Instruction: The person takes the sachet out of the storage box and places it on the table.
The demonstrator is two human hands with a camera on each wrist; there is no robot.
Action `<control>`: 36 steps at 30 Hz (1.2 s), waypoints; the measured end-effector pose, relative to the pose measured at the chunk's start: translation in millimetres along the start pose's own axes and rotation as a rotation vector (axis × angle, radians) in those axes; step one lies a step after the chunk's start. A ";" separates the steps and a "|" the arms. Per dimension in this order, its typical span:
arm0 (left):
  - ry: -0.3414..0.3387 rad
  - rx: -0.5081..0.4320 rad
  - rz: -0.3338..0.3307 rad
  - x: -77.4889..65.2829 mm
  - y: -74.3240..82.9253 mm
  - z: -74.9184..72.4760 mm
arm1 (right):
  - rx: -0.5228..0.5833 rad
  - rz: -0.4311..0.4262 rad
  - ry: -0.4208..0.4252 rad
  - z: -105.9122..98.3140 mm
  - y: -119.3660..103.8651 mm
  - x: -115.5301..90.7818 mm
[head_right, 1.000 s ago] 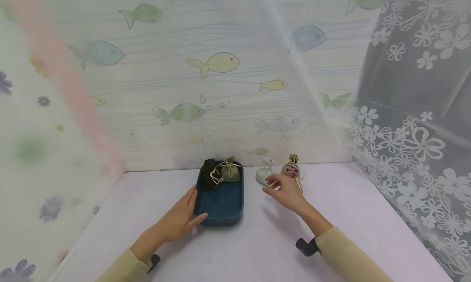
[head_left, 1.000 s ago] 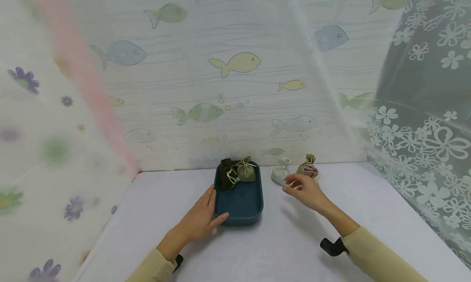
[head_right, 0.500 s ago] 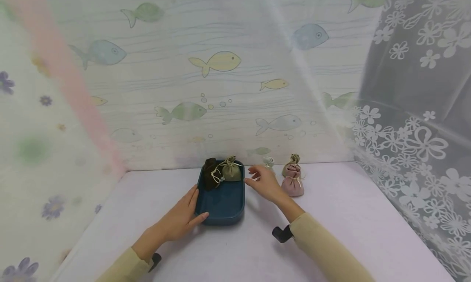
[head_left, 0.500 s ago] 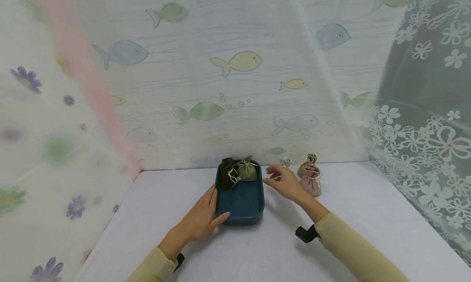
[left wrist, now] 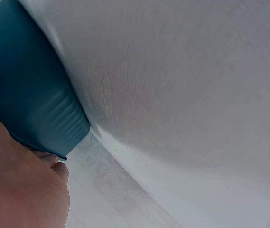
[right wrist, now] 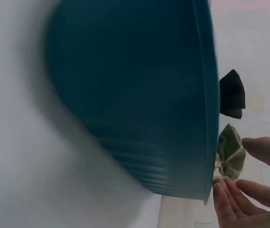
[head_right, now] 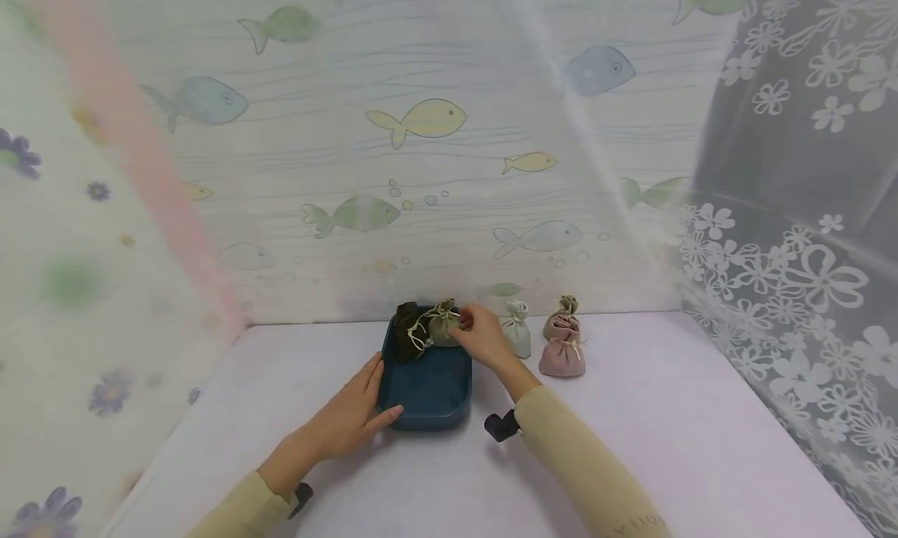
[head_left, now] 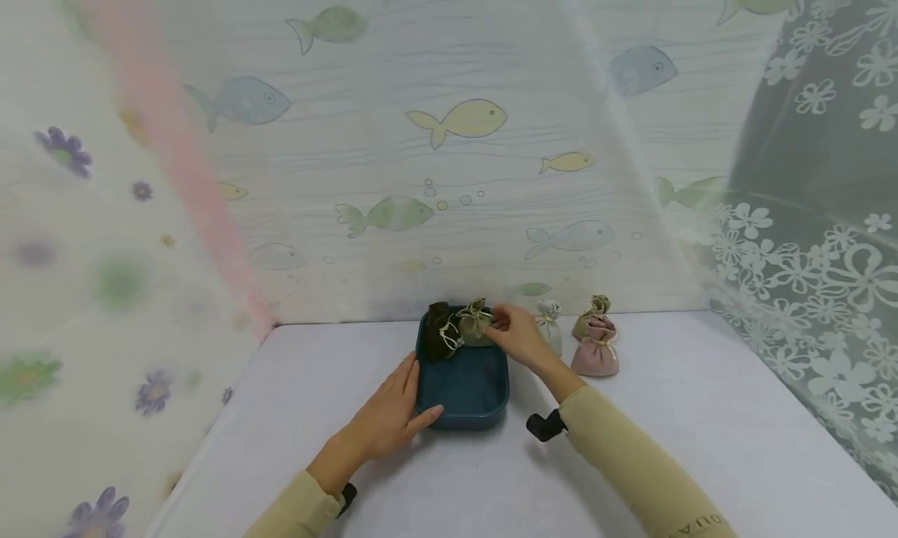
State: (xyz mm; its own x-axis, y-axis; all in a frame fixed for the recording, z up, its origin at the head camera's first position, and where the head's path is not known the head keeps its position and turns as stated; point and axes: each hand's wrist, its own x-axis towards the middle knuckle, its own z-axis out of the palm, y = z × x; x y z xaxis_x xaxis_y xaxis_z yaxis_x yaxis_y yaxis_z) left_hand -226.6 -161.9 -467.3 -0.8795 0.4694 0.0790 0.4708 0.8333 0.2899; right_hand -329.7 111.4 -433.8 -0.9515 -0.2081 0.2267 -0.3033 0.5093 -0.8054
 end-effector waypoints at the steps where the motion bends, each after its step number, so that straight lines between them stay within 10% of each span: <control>1: 0.001 0.000 -0.001 0.3 -0.1 0.4 | -0.007 0.005 0.004 1.9 -0.4 1.9; 36: 0.014 0.021 0.001 1.3 -3.2 8.5 | -0.008 0.049 0.053 21.6 15.2 20.8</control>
State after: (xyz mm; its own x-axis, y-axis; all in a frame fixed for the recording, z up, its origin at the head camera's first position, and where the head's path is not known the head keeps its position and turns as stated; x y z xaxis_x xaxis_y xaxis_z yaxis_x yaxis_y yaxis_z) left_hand -228.7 -161.4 -476.3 -0.8799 0.4660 0.0928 0.4728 0.8388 0.2701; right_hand -353.0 96.8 -453.2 -0.9664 -0.1385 0.2164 -0.2570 0.5247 -0.8116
